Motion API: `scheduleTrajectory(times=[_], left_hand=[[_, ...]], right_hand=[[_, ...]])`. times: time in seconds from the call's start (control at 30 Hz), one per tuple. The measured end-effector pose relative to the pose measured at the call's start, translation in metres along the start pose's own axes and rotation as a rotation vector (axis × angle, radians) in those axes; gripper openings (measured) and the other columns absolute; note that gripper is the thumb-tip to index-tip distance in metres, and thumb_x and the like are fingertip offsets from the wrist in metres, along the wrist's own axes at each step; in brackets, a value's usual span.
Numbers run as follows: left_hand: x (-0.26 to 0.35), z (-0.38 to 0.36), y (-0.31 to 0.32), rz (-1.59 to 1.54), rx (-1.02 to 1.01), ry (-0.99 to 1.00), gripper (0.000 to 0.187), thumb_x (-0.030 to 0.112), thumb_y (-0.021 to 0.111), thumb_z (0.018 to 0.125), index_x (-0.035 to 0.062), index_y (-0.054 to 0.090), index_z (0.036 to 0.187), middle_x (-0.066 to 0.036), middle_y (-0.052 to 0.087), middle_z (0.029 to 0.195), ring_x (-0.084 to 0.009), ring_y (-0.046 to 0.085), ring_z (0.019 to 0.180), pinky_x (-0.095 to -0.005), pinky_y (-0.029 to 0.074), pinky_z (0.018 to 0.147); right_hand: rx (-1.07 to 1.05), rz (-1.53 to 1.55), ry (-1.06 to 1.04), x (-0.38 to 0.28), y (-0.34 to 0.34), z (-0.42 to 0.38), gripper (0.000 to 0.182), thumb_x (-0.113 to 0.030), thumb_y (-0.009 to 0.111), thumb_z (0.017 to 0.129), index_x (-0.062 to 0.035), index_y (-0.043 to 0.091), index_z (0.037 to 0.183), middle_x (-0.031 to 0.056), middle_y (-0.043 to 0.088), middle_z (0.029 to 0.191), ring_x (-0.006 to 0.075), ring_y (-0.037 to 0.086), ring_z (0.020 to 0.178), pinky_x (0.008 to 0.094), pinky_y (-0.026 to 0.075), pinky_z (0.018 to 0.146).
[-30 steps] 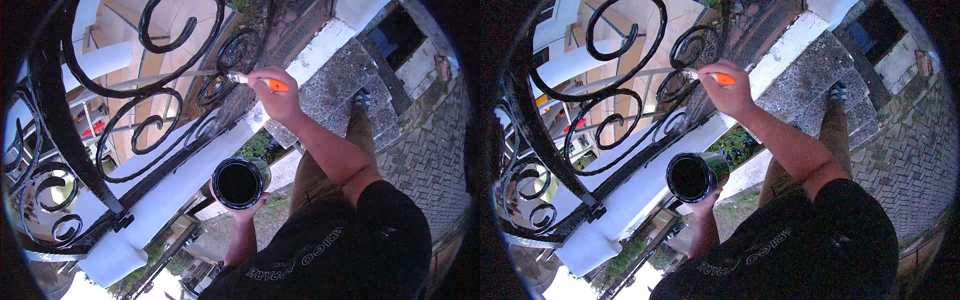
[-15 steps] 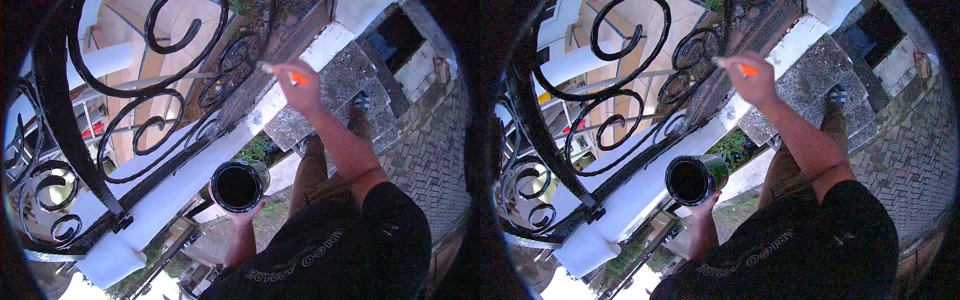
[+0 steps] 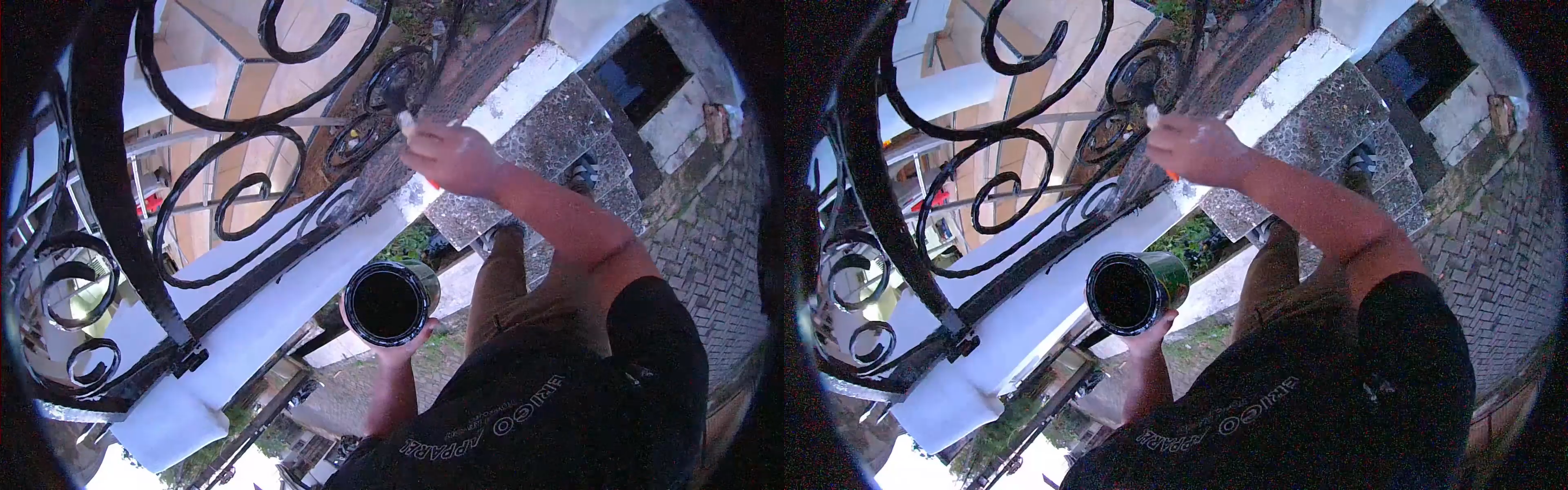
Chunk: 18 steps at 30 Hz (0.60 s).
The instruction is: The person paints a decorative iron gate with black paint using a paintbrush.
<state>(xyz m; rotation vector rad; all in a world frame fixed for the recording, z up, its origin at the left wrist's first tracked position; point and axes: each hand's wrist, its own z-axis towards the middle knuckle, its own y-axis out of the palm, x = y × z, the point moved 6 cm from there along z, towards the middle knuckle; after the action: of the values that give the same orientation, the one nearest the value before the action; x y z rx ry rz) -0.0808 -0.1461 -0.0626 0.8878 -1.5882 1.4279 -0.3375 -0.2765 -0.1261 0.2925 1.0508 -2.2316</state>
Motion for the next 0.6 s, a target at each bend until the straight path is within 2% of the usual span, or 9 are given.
scheduleTrajectory(times=[0.13,0.2,0.27,0.33,0.37,0.4,0.47,0.53,0.6], left_hand=[[-0.002,-0.001,-0.005,-0.056,-0.005,-0.017,0.134,0.036,0.096,0.052,0.008,0.006,0.148,-0.018,0.037,0.141,-0.032,0.046,0.128,-0.0484,0.04,0.106],[0.007,0.003,-0.007,-0.036,0.001,0.05,0.135,0.036,0.096,0.051,0.0079,0.007,0.148,-0.018,0.037,0.14,-0.0318,0.046,0.128,-0.0484,0.039,0.107],[0.012,0.004,-0.011,-0.021,0.0,0.124,0.135,0.036,0.096,0.05,0.0078,0.007,0.148,-0.018,0.038,0.14,-0.0316,0.046,0.128,-0.0484,0.039,0.107],[0.005,0.003,-0.018,-0.015,-0.001,0.109,0.135,0.036,0.096,0.05,0.0077,0.007,0.148,-0.018,0.038,0.14,-0.0316,0.046,0.128,-0.0486,0.037,0.108],[0.001,0.001,-0.023,-0.023,0.009,0.091,0.135,0.036,0.096,0.05,0.0078,0.007,0.148,-0.018,0.038,0.141,-0.0317,0.045,0.129,-0.0486,0.035,0.109],[0.003,0.0,-0.027,-0.024,0.01,0.096,0.135,0.036,0.096,0.05,0.0078,0.007,0.148,-0.018,0.038,0.141,-0.0317,0.045,0.129,-0.0486,0.035,0.109],[0.004,0.001,-0.031,0.011,0.008,0.067,0.136,0.036,0.097,0.049,0.0069,0.008,0.148,-0.018,0.038,0.141,-0.0317,0.042,0.131,-0.0486,0.033,0.11],[0.004,0.0,-0.03,0.011,0.018,0.097,0.136,0.038,0.096,0.048,0.0064,0.009,0.148,-0.018,0.038,0.141,-0.0315,0.042,0.131,-0.0485,0.033,0.11],[0.003,-0.001,-0.031,0.018,0.027,0.118,0.136,0.039,0.096,0.048,0.0059,0.01,0.147,-0.018,0.038,0.141,-0.0314,0.041,0.131,-0.0485,0.032,0.11]], right_hand=[[0.009,0.085,-0.046,-0.006,-0.013,0.011,0.025,-0.009,0.07,0.068,-0.0126,0.068,0.093,0.0027,0.063,0.092,0.0227,0.064,0.097,0.032,0.058,0.075],[-0.023,-0.053,0.123,0.01,-0.016,0.016,0.025,-0.009,0.07,0.069,-0.0137,0.068,0.094,0.0033,0.063,0.093,0.0243,0.064,0.097,0.035,0.056,0.079],[-0.07,-0.044,0.144,0.01,0.005,0.007,0.026,-0.005,0.07,0.073,-0.013,0.069,0.097,0.0049,0.063,0.094,0.0257,0.064,0.094,0.0369,0.054,0.081],[0.069,0.233,0.246,0.008,-0.001,0.013,0.02,-0.008,0.065,0.077,-0.0134,0.069,0.097,0.0041,0.06,0.092,0.0251,0.064,0.096,0.0388,0.054,0.075],[0.074,0.492,0.49,0.021,0.001,0.011,0.018,-0.006,0.063,0.081,-0.0137,0.07,0.095,0.0069,0.062,0.092,0.0279,0.064,0.092,0.0402,0.053,0.077],[0.078,0.49,0.486,0.026,0.004,0.011,0.018,-0.006,0.063,0.081,-0.0137,0.07,0.095,0.0069,0.062,0.092,0.0279,0.064,0.092,0.0402,0.053,0.077],[0.348,0.694,0.723,0.061,0.007,-0.004,0.015,-0.007,0.064,0.083,-0.0124,0.071,0.095,0.0076,0.063,0.094,0.0287,0.065,0.089,0.0384,0.053,0.078],[0.335,0.666,0.718,0.063,0.002,-0.012,0.019,-0.006,0.064,0.082,-0.0114,0.07,0.1,0.008,0.064,0.095,0.0287,0.066,0.09,0.0373,0.053,0.079],[0.247,0.308,0.456,0.049,-0.01,-0.008,0.021,-0.006,0.065,0.081,-0.0105,0.069,0.101,0.0061,0.064,0.1,0.0255,0.064,0.097,0.0368,0.054,0.08]])
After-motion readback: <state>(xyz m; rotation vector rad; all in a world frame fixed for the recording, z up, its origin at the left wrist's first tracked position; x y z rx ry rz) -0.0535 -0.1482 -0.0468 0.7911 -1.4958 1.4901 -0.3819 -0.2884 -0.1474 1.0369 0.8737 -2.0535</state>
